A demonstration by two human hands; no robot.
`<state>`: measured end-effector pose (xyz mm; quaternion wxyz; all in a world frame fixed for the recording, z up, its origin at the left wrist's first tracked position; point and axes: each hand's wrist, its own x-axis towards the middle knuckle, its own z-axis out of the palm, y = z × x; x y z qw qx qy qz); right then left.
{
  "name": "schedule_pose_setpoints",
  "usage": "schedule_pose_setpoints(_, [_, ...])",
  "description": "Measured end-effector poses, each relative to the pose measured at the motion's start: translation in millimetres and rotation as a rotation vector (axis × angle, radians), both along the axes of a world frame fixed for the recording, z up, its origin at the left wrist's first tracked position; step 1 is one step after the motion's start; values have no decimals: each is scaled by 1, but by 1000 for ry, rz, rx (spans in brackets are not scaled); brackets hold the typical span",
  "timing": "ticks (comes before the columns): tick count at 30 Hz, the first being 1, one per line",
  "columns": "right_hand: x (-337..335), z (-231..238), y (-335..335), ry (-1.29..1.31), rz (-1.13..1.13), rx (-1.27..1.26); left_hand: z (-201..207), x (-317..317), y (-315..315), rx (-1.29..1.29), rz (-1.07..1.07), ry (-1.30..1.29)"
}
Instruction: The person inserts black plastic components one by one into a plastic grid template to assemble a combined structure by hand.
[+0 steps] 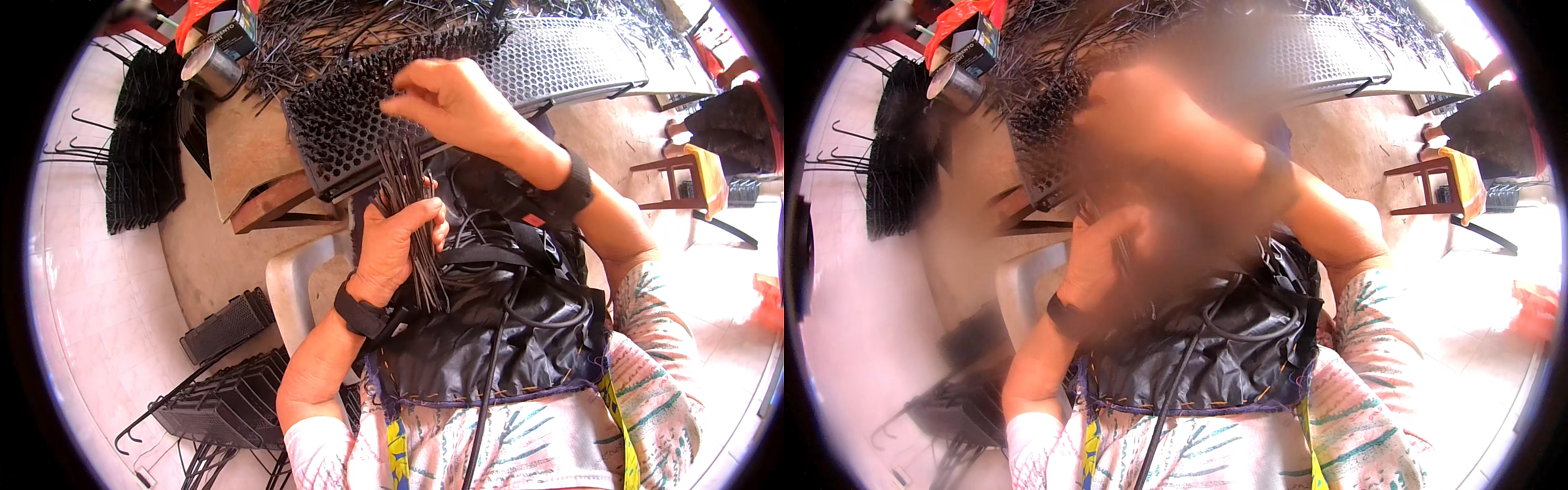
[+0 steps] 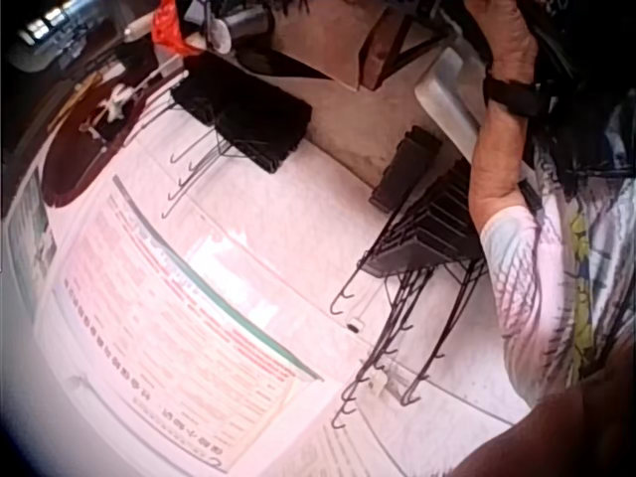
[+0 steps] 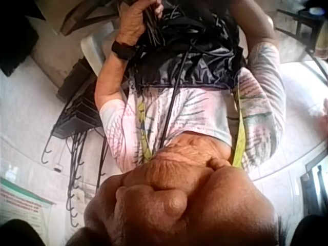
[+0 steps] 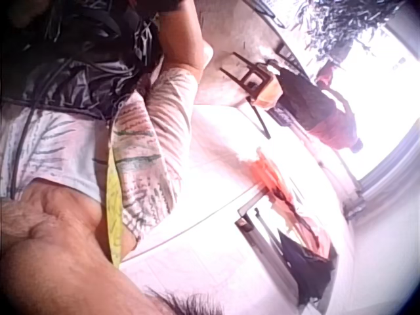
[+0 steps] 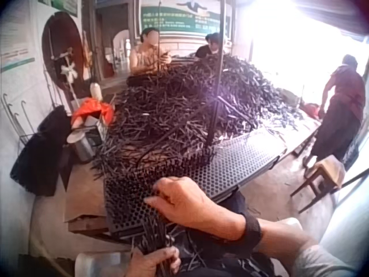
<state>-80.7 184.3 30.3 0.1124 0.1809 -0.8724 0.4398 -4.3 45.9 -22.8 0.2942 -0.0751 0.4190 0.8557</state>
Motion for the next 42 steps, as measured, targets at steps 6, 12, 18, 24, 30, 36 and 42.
schedule_pose_setpoints(6, [15, -10, 13, -229, 238, -83, 4, 1, 4, -26, -15, -21])
schedule_pose_setpoints(12, [8, 7, 13, -335, -8, -240, 2, -1, 0, -19, 3, -38])
schedule_pose_setpoints(18, [-22, -12, 18, 206, -15, -159, 3, -2, 1, -19, 8, -7])
schedule_pose_setpoints(24, [-29, -15, 4, 260, -199, -211, 5, -1, 0, -33, 33, -28])
schedule_pose_setpoints(30, [-37, -25, -2, 518, -135, -51, 5, 0, 2, -63, 64, -44])
schedule_pose_setpoints(36, [-45, -42, -7, 664, 9, 84, 0, -1, 2, -20, 43, -15])
schedule_pose_setpoints(42, [-49, -39, 7, 605, 130, 495, 6, 0, 4, -16, 31, -10])
